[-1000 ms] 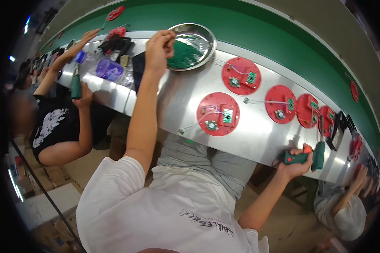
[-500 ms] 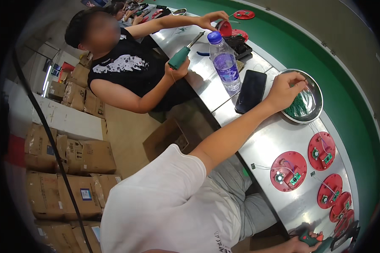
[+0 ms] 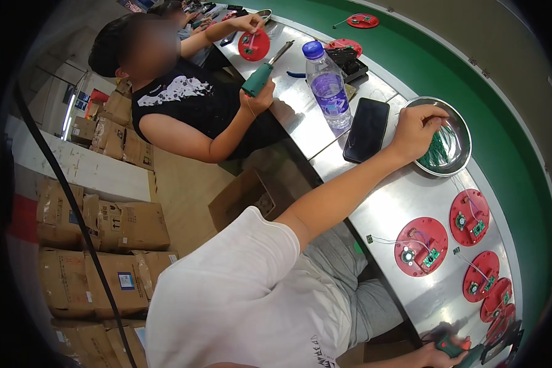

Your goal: Soldering electronic components onto small circuit boards mounted on red bases along an assembly line.

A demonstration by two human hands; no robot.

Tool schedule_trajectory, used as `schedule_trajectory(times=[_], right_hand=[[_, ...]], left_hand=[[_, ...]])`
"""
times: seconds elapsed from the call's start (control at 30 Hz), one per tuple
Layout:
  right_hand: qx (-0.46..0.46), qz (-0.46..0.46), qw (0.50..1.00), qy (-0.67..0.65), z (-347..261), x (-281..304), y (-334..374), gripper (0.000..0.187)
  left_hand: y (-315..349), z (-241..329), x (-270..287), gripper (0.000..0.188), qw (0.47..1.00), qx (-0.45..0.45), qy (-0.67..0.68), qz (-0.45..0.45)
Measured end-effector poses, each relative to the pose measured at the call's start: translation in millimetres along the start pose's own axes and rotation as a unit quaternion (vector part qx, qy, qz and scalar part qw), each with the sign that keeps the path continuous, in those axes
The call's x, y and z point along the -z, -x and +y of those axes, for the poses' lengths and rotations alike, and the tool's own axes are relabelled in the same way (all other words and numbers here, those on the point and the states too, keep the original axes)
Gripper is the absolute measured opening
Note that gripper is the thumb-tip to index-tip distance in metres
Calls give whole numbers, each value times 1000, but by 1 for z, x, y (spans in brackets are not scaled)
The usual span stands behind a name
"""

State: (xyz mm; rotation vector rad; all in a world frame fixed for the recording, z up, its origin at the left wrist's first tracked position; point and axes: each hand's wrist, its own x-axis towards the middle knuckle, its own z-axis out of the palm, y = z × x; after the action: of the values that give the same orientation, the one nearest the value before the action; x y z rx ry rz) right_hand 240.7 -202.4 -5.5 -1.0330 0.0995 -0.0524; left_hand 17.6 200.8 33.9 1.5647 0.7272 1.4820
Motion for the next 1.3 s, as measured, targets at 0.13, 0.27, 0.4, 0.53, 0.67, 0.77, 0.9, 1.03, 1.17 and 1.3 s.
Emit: schedule_trajectory(times=[0.13,0.27,0.4,0.53,0.67,0.77,0.9,1.03,1.17,1.3], right_hand=[[-55,-33,997,50,-10,31,-19,41],[-47,44,998,11,-16,34,-13,42],[-54,22,998,22,-5,19,5,39],[-57,-105,992,34,-12,10,21,45],[-21,-214,976,36,-18,16,23,38],[-2,-244,968,53,-19,17,27,38],[65,-304,946,92,-15,20,37,39],[41,-386,911,142,-16,17,73,52],[-5,-478,866,148,-23,26,100,39],[-10,-500,852,156,-32,20,109,32]], left_hand=[[2,0,-5,14,1000,10,-10,0],[-1,-20,-14,10,998,6,-51,20],[-3,-8,6,8,993,41,-112,0],[19,43,-2,7,996,33,5,-77],[98,85,0,9,972,43,-2,-230],[142,108,1,11,961,49,-70,-262],[171,91,2,13,950,-85,-165,-251],[186,88,-3,9,953,-70,-200,-215],[191,80,-5,10,951,-98,-203,-212],[194,72,-4,10,949,-118,-207,-205]])
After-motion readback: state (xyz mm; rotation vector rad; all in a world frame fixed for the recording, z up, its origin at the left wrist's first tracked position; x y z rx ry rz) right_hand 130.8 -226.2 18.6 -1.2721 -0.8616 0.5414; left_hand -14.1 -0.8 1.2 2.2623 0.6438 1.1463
